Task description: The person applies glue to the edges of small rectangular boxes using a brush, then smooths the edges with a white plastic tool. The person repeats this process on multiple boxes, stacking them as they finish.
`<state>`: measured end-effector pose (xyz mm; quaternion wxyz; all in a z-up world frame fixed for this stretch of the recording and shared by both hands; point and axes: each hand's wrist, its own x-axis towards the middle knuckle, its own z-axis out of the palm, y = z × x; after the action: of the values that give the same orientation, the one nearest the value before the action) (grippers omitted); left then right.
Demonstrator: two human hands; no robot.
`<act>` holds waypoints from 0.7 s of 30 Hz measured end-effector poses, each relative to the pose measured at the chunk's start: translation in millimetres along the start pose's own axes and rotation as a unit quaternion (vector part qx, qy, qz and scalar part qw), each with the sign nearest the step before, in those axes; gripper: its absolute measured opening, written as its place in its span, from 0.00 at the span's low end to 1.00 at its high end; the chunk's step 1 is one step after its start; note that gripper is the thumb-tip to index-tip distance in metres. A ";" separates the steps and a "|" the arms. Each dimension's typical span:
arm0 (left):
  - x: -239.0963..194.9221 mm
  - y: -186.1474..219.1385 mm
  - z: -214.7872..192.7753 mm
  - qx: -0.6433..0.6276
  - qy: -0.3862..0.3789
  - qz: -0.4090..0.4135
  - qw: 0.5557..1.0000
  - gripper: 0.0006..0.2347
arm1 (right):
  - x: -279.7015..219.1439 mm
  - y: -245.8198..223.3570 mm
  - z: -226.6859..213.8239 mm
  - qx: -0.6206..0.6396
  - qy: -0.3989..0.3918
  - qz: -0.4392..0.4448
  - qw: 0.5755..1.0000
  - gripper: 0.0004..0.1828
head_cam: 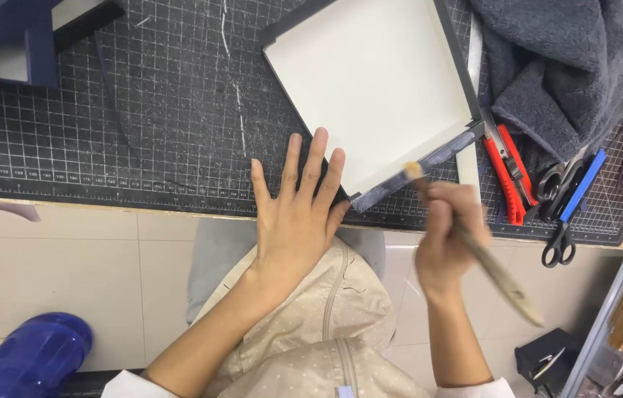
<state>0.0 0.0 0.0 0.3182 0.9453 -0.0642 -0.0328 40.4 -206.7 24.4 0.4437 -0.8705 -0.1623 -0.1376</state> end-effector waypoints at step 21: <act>0.9 1.3 -0.2 0.037 0.008 0.001 0.999 0.26 | -9.0 30.9 -4.4 -0.040 0.054 -0.035 0.997 0.13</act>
<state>0.8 -1.0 1.0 0.2839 0.9565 -0.0639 -0.0224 44.4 -228.8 1.0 0.4120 -0.8725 -0.1627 -0.2062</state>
